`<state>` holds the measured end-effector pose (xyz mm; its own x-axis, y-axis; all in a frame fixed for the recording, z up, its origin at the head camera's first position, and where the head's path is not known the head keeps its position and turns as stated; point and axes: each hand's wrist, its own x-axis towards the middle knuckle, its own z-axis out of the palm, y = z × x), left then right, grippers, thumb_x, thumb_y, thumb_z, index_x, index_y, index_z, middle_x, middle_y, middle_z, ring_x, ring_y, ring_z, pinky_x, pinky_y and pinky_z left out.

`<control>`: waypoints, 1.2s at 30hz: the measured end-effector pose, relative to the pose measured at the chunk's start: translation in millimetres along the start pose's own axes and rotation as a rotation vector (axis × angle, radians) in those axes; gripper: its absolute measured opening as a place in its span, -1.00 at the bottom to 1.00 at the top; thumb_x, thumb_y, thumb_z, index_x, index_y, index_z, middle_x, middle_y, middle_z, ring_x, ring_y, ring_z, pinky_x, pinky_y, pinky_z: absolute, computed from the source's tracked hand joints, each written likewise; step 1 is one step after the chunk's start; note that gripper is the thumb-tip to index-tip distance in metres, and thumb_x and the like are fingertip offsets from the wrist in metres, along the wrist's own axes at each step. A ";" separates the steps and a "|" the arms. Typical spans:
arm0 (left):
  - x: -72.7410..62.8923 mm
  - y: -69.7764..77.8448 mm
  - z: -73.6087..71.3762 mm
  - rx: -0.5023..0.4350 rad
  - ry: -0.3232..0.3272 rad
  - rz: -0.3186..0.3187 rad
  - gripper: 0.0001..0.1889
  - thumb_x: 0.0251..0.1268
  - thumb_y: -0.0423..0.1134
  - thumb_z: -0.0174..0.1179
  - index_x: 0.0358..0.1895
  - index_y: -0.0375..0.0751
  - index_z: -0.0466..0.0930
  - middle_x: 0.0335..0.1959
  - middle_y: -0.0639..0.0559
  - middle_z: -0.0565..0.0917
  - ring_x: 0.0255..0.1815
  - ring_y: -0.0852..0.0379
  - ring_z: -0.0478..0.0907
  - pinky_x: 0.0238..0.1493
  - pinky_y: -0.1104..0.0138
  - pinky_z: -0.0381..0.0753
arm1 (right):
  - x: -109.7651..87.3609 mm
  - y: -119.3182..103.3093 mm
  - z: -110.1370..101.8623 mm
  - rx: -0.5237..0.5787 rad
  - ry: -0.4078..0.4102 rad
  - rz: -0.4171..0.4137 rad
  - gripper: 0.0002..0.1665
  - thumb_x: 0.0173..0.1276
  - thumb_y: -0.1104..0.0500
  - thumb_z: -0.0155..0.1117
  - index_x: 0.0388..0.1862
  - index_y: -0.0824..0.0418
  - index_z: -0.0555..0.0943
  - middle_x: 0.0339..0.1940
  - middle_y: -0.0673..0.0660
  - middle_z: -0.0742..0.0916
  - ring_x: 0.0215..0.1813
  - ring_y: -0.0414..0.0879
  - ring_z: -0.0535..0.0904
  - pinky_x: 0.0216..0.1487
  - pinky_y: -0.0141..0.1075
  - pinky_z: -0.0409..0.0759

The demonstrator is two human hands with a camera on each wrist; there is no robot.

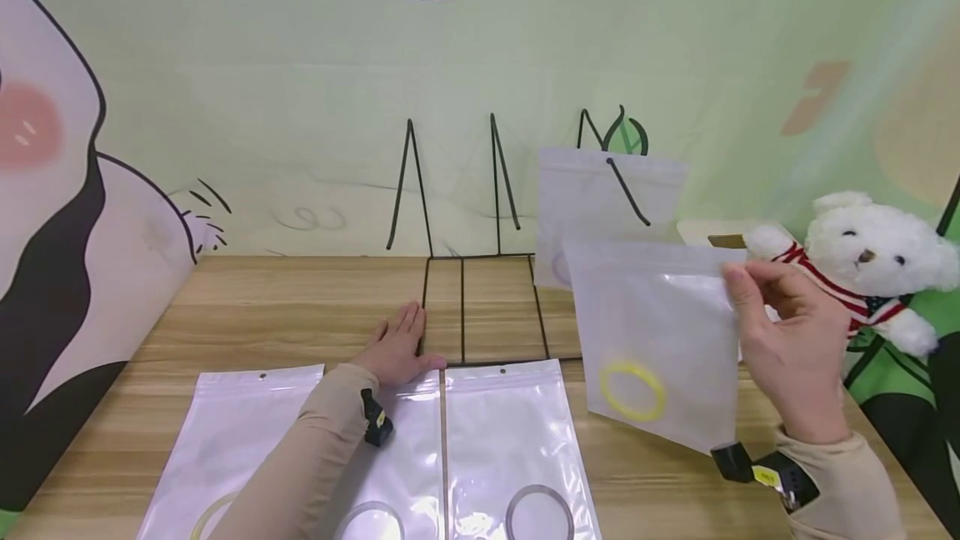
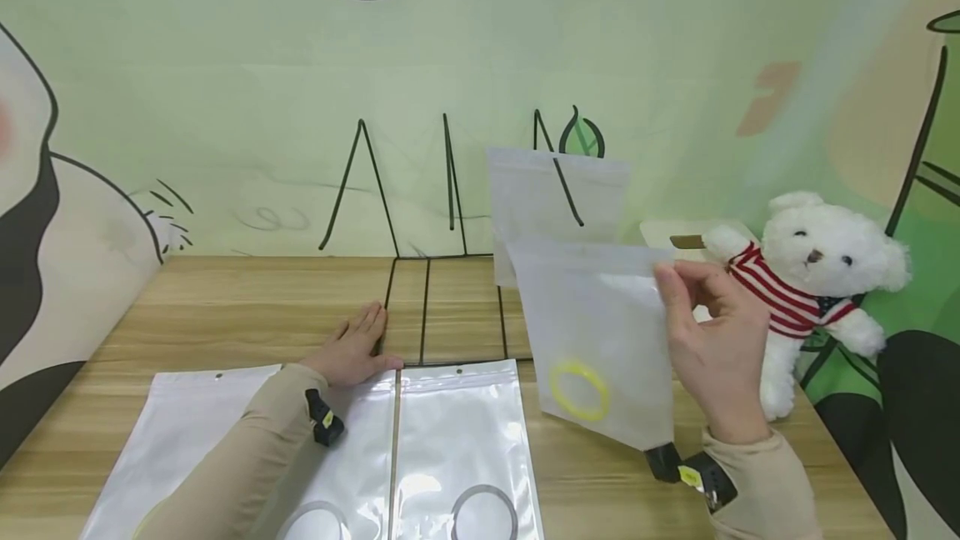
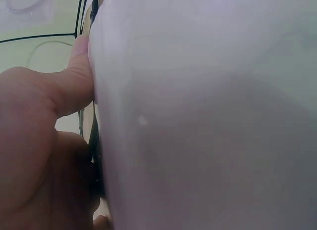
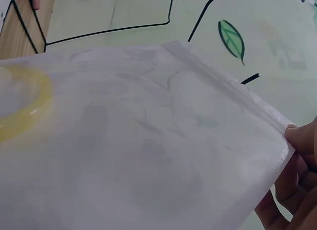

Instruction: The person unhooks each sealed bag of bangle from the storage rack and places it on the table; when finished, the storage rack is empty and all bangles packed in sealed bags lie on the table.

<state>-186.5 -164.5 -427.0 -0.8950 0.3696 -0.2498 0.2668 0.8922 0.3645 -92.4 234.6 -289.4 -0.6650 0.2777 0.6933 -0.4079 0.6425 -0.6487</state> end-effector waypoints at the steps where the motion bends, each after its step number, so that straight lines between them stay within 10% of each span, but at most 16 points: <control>1: 0.1 0.0 -0.1 -0.001 0.000 0.000 -0.03 0.40 0.18 0.04 0.50 -0.48 -0.22 0.56 -0.31 -0.23 0.56 -0.18 -0.34 0.48 -0.09 -0.26 | -0.5 2.7 0.6 -0.011 -0.009 0.008 -0.83 0.25 0.30 0.39 -0.22 0.39 0.71 -0.41 -0.31 0.65 -0.42 -0.30 0.51 -0.42 -0.59 0.41; 36: 0.4 -1.1 -0.7 0.006 -0.016 0.003 -0.04 0.41 0.19 0.01 0.50 -0.47 -0.23 0.56 -0.30 -0.25 0.56 -0.17 -0.36 0.48 -0.08 -0.28 | -6.3 73.9 19.2 -0.206 -0.291 0.184 -0.64 0.41 0.09 0.25 -0.17 0.43 0.68 -0.46 0.21 0.65 -0.48 -0.21 0.41 -0.55 -0.48 0.36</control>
<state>-187.3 -165.5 -426.9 -0.8884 0.3763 -0.2632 0.2716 0.8927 0.3597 -130.3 266.6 -347.7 -0.8767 0.2066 0.4345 -0.1511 0.7392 -0.6563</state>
